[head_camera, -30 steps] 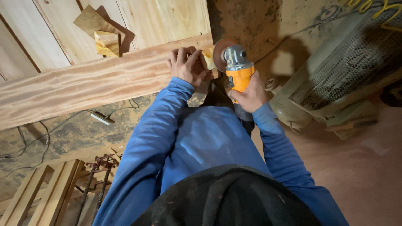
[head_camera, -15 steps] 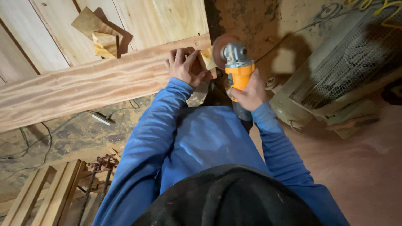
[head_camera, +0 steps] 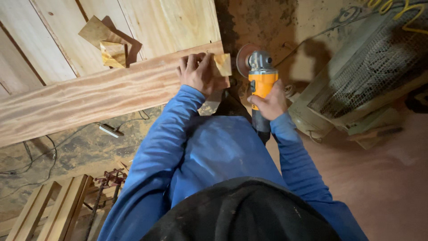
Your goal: The person uses an angle grinder to sand the edges of small wooden blocks. They hold the blocks with their left hand and operate the tool with their right hand, working on a wooden workbench. The person repeatedly picks up blocks from a bag and grinds their edges, creating wood dust.
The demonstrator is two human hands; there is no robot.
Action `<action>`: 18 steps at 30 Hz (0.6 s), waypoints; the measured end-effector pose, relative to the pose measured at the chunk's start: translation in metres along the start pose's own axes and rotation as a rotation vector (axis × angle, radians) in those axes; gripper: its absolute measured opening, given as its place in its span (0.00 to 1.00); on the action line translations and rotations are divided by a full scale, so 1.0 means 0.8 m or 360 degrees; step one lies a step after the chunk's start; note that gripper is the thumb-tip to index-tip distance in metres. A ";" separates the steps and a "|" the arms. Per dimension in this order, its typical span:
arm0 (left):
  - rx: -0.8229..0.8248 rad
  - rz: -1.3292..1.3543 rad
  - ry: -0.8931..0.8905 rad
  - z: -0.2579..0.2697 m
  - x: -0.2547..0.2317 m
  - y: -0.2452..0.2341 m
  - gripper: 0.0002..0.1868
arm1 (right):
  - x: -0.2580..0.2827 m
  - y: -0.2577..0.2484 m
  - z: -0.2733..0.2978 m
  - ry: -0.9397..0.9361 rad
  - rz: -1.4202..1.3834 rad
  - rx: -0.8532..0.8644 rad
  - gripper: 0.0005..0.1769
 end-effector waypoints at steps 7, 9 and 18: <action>0.0075 0.0008 -0.0693 -0.004 0.011 0.003 0.45 | 0.015 -0.011 -0.001 0.0062 -0.0028 0.0001 0.38; 0.0225 0.0018 -0.0888 -0.001 0.013 0.016 0.43 | 0.022 -0.013 -0.003 0.0075 -0.0049 0.0006 0.37; 0.0072 0.0196 -0.0234 -0.007 -0.017 0.013 0.42 | 0.042 -0.015 -0.006 -0.0025 -0.0076 0.0053 0.37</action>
Point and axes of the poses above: each hand's wrist, its own z-axis away from the middle knuckle, its own y-axis out of the palm, x = y × z, the point moved 10 cm from there along -z, towards the middle knuckle, and after that the axes turned 2 degrees about x, right-handed, at the moved point
